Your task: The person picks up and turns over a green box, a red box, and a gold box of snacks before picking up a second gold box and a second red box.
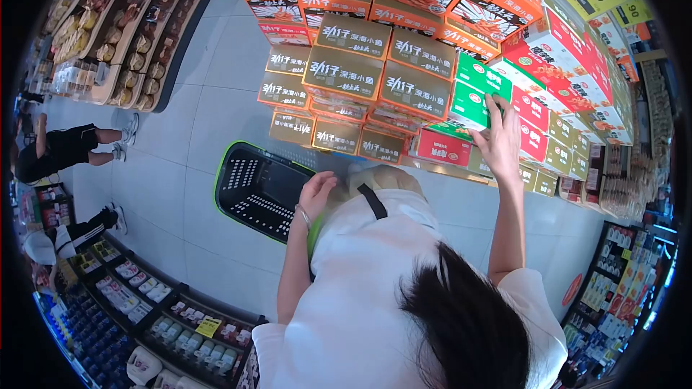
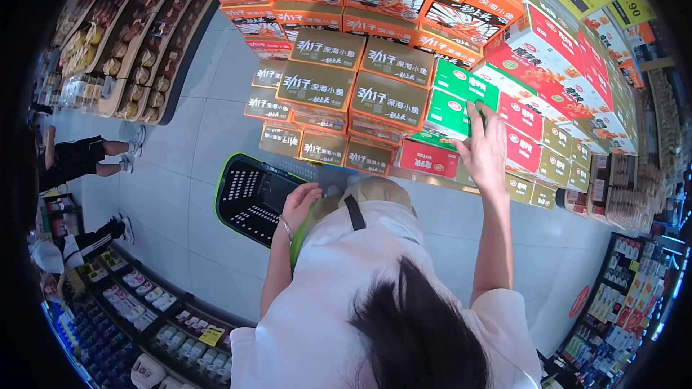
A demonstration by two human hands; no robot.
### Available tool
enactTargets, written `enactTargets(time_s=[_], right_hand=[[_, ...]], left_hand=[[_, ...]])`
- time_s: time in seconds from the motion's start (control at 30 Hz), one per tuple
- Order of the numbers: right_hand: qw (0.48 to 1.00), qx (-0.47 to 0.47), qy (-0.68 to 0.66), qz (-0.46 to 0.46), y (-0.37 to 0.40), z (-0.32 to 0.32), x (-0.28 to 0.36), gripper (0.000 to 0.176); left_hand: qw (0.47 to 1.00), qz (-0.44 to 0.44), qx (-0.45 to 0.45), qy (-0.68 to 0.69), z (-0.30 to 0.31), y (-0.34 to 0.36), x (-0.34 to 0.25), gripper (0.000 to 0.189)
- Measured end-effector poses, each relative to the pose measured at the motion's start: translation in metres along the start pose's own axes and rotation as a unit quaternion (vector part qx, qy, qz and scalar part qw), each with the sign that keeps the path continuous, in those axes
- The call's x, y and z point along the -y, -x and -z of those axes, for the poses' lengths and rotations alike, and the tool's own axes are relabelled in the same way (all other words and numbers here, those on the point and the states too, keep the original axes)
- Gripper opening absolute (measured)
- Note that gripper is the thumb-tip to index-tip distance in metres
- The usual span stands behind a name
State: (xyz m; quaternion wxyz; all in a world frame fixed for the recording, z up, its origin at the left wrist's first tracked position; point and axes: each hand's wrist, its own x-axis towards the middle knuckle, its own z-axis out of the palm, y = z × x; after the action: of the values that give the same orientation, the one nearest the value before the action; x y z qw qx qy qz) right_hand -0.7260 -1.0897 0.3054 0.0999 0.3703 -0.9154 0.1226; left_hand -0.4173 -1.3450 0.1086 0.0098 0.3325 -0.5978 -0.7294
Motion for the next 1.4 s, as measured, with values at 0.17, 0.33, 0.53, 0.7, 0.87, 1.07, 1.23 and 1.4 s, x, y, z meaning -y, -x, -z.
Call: enactTargets(time_s=[0.17, 0.33, 0.53, 0.7, 0.87, 1.07, 1.23, 1.4], right_hand=[[1.0, -0.006, 0.01, -0.017, 0.005, -0.003, 0.003, 0.082], [0.98, -0.16, -0.038, 0.111, 0.021, -0.015, 0.018, 0.079], [0.978, -0.105, -0.099, 0.153, 0.058, -0.057, 0.056, 0.063], [0.985, -0.063, -0.098, 0.131, 0.065, -0.083, 0.065, 0.067], [0.993, 0.035, -0.095, 0.068, 0.066, -0.096, 0.061, 0.069], [0.994, 0.038, -0.079, 0.07, 0.071, -0.122, 0.057, 0.072], [0.996, -0.034, -0.042, 0.071, 0.077, -0.153, 0.052, 0.07], [0.996, -0.061, 0.002, 0.061, 0.084, -0.168, 0.045, 0.071]], left_hand=[[0.999, 0.001, 0.009, -0.036, -0.001, -0.002, 0.003, 0.03], [0.998, -0.031, 0.005, -0.052, -0.002, -0.009, 0.014, 0.029], [0.998, -0.025, 0.011, -0.059, -0.002, -0.011, 0.016, 0.03], [0.998, -0.006, 0.017, -0.065, -0.005, -0.008, 0.007, 0.032], [0.992, -0.039, 0.051, -0.107, -0.006, -0.003, 0.005, 0.039], [0.998, -0.025, 0.038, -0.039, -0.007, -0.003, 0.028, 0.038], [1.0, 0.008, 0.025, -0.007, -0.006, -0.007, 0.058, 0.038], [0.999, 0.027, 0.015, -0.042, -0.001, -0.018, 0.078, 0.032]])
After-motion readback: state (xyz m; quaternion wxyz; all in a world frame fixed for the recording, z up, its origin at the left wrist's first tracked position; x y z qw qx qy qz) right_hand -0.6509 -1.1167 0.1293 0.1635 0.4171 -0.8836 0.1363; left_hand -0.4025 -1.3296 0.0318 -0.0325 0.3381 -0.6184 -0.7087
